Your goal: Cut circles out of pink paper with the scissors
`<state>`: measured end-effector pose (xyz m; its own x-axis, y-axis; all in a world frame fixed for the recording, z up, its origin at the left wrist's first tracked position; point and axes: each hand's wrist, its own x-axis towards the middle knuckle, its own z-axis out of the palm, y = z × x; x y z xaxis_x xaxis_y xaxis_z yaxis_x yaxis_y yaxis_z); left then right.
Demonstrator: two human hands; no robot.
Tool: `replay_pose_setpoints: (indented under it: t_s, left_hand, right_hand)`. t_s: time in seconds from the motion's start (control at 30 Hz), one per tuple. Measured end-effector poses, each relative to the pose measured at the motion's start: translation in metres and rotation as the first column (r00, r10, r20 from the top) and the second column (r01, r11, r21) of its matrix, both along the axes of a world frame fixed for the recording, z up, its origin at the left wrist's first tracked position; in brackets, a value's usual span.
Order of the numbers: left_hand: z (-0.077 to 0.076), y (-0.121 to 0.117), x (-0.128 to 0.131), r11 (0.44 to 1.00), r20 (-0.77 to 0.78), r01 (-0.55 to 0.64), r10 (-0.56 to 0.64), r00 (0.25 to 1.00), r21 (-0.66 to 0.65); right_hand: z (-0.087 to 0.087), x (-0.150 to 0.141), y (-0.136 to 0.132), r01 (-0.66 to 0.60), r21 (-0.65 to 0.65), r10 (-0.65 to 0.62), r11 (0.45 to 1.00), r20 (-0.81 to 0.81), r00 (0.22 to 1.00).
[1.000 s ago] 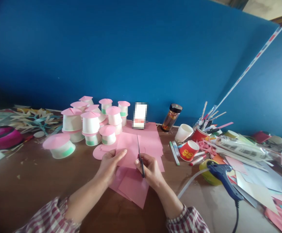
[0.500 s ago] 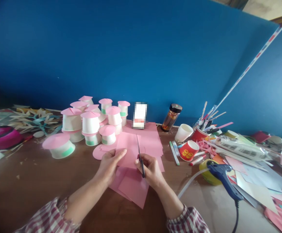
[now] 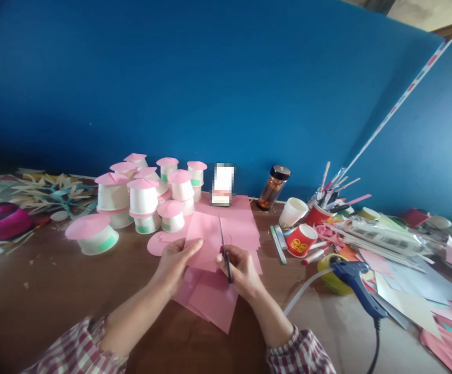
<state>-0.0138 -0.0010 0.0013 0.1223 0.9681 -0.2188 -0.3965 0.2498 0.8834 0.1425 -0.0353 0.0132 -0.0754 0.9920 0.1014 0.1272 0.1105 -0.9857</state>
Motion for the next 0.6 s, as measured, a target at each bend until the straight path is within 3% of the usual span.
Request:
replay_pose_setpoints:
  t_s: [0.6]
  left_hand:
    - [-0.0011, 0.0013, 0.0012, 1.0, 0.024, -0.021, 0.022, 0.999, -0.009]
  right_hand:
    - [-0.0023, 0.0016, -0.0004, 0.015, -0.017, -0.015, 1.0, -0.01, 1.0]
